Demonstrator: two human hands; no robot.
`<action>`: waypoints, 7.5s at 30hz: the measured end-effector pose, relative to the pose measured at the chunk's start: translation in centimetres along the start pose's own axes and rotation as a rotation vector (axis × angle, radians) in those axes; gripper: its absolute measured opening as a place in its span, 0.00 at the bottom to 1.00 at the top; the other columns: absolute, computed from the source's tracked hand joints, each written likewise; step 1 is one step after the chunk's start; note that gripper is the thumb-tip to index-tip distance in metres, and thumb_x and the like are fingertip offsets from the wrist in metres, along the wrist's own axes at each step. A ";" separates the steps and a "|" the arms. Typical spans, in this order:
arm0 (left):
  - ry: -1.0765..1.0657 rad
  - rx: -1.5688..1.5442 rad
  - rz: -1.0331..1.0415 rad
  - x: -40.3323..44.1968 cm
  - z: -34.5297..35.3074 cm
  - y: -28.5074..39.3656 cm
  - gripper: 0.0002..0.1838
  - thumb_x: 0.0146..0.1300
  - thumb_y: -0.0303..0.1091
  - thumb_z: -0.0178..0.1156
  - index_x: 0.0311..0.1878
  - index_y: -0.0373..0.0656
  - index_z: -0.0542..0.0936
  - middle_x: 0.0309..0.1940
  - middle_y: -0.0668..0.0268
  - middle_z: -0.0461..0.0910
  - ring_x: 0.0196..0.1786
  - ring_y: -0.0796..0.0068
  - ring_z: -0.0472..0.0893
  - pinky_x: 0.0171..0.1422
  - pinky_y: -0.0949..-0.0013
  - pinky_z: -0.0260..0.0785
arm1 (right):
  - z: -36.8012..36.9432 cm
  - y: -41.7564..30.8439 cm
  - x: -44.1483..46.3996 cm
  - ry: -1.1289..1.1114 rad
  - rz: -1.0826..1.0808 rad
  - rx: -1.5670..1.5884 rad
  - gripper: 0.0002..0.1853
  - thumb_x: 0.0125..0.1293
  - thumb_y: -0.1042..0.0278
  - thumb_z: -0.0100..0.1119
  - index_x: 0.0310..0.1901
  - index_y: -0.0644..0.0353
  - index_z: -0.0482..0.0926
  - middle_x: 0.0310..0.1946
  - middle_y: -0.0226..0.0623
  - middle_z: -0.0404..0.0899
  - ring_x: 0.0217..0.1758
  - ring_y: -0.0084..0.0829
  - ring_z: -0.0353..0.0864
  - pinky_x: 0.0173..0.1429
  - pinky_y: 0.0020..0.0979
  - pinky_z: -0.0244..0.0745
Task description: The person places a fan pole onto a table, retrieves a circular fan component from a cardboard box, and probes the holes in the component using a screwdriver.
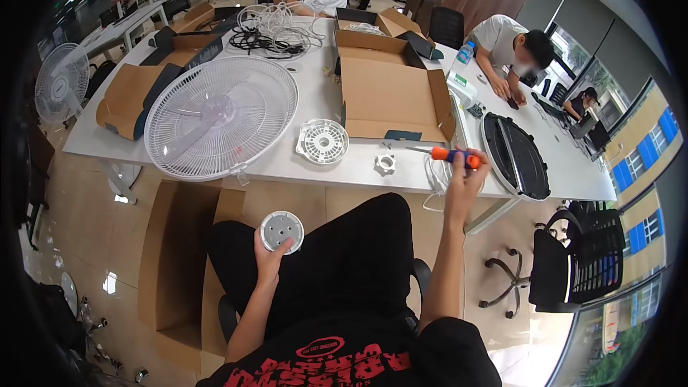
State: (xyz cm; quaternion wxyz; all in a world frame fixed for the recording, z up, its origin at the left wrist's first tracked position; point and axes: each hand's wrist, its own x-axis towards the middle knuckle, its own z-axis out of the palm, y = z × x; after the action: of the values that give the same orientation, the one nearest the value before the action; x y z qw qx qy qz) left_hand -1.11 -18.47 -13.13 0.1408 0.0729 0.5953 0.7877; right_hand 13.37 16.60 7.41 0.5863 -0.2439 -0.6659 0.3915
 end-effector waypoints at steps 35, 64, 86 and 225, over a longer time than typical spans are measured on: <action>-0.004 -0.002 -0.014 0.0 0.3 1.0 0.36 0.52 0.24 0.77 0.63 0.39 0.70 0.56 0.64 0.77 0.61 0.72 0.77 0.68 0.67 0.67 | 4.8 5.9 -2.5 -0.095 -0.078 -0.102 0.16 0.67 0.79 0.67 0.47 0.63 0.66 0.53 0.48 0.83 0.55 0.31 0.81 0.56 0.28 0.81; 0.003 0.027 -0.014 0.1 0.2 0.4 0.36 0.52 0.22 0.76 0.64 0.40 0.70 0.57 0.64 0.77 0.61 0.72 0.76 0.69 0.67 0.67 | 3.9 6.3 -2.4 -0.040 -0.049 -0.130 0.16 0.67 0.77 0.67 0.46 0.63 0.66 0.53 0.49 0.82 0.55 0.32 0.82 0.57 0.30 0.81; -0.003 -0.042 0.026 0.3 -0.3 -1.6 0.38 0.51 0.22 0.76 0.65 0.40 0.69 0.58 0.63 0.74 0.63 0.69 0.74 0.71 0.65 0.63 | 2.5 5.9 -3.1 -0.033 -0.033 0.035 0.17 0.65 0.81 0.67 0.46 0.62 0.66 0.52 0.49 0.82 0.56 0.32 0.81 0.57 0.29 0.80; -0.191 -0.301 -0.326 -0.8 -0.5 1.6 0.34 0.68 0.30 0.63 0.73 0.52 0.59 0.67 0.58 0.66 0.63 0.62 0.76 0.46 0.50 0.86 | 9.5 -7.1 -13.6 -0.865 0.141 0.222 0.17 0.67 0.75 0.67 0.45 0.60 0.65 0.51 0.44 0.85 0.52 0.29 0.83 0.57 0.30 0.76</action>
State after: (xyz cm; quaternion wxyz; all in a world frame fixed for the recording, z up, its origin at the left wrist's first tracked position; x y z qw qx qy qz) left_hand -0.71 -19.55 -11.69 0.3312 0.0283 0.4591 0.8239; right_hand 7.74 -0.36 5.08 0.2489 -0.0381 -0.7854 0.5655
